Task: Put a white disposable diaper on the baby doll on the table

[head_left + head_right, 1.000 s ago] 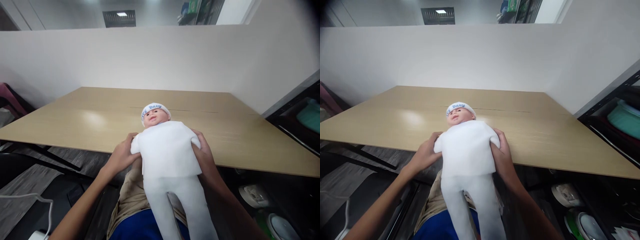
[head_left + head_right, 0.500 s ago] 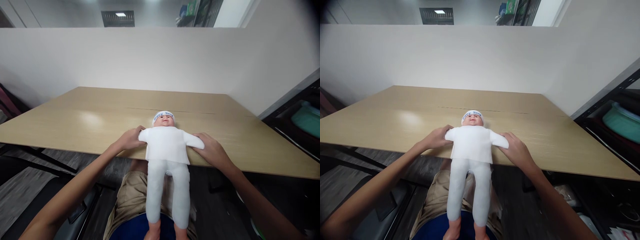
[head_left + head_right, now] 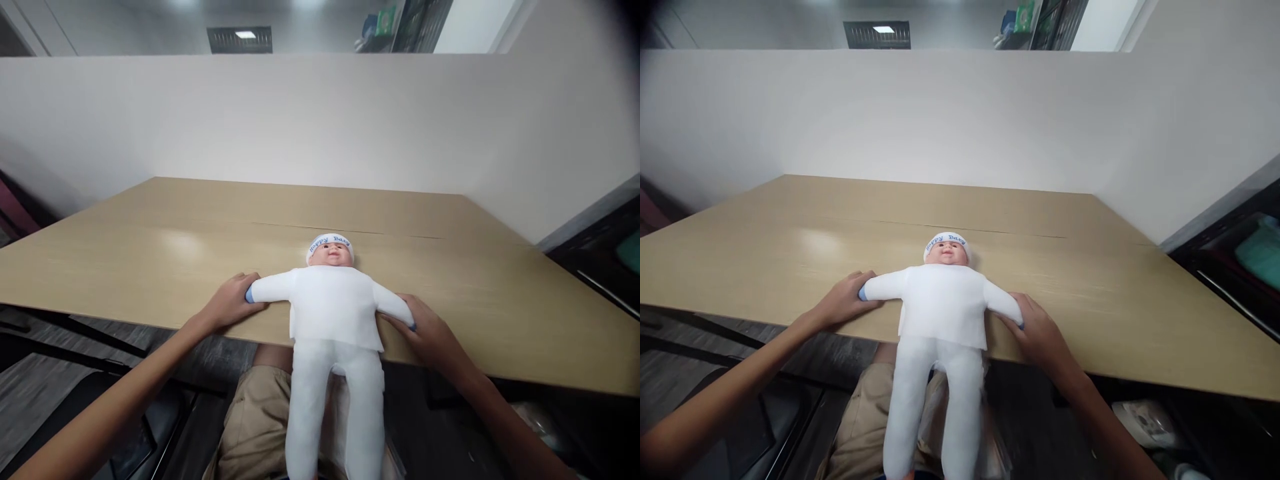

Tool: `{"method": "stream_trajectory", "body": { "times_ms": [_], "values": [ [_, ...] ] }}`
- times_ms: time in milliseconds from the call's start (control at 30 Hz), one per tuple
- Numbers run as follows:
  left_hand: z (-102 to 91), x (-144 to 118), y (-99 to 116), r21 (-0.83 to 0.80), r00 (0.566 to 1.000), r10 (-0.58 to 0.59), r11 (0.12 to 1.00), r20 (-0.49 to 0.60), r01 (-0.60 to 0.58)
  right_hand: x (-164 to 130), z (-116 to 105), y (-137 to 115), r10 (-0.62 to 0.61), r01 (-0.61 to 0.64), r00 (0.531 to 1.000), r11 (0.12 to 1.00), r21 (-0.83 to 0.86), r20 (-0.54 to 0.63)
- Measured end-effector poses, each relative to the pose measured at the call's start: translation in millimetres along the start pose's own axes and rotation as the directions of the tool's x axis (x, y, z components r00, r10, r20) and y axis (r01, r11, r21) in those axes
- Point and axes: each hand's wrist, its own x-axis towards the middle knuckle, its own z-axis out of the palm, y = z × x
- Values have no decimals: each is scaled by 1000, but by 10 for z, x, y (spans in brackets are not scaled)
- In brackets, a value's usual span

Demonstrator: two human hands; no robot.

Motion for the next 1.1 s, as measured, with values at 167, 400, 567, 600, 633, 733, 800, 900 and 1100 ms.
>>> {"method": "stream_trajectory", "body": {
  "times_ms": [167,400,567,600,633,733,800,900,1100],
  "values": [
    [138,429,-269,-5,997,64,998,-42,-64,416,76,182,-24,24,1000,999,36,-1],
    [171,1237,-581,23,997,59,998,-57,-58,1232,266,509,-33,27,997,997,-75,-75],
    [207,1786,-778,48,995,4,999,-101,1,1858,376,697,-41,33,993,996,-83,-106],
    [222,1901,-817,55,993,-8,998,-116,15,1985,399,741,-51,41,992,996,-79,-117],
    [239,2017,-853,61,991,-22,998,-130,30,2112,421,790,-61,51,990,996,-78,-130],
    [284,2352,-945,76,982,-58,994,-178,72,2471,484,951,-90,77,982,994,-79,-168],
    [303,2545,-998,89,966,-62,992,-252,87,2672,517,1056,-113,100,975,992,-80,-193],
    [318,2756,-1083,100,936,-31,992,-352,70,2870,549,1183,-154,133,957,986,-98,-246],
    [360,2903,-1227,92,940,14,996,-341,18,2922,570,1309,-118,68,956,980,-185,-270]
  ]
}}
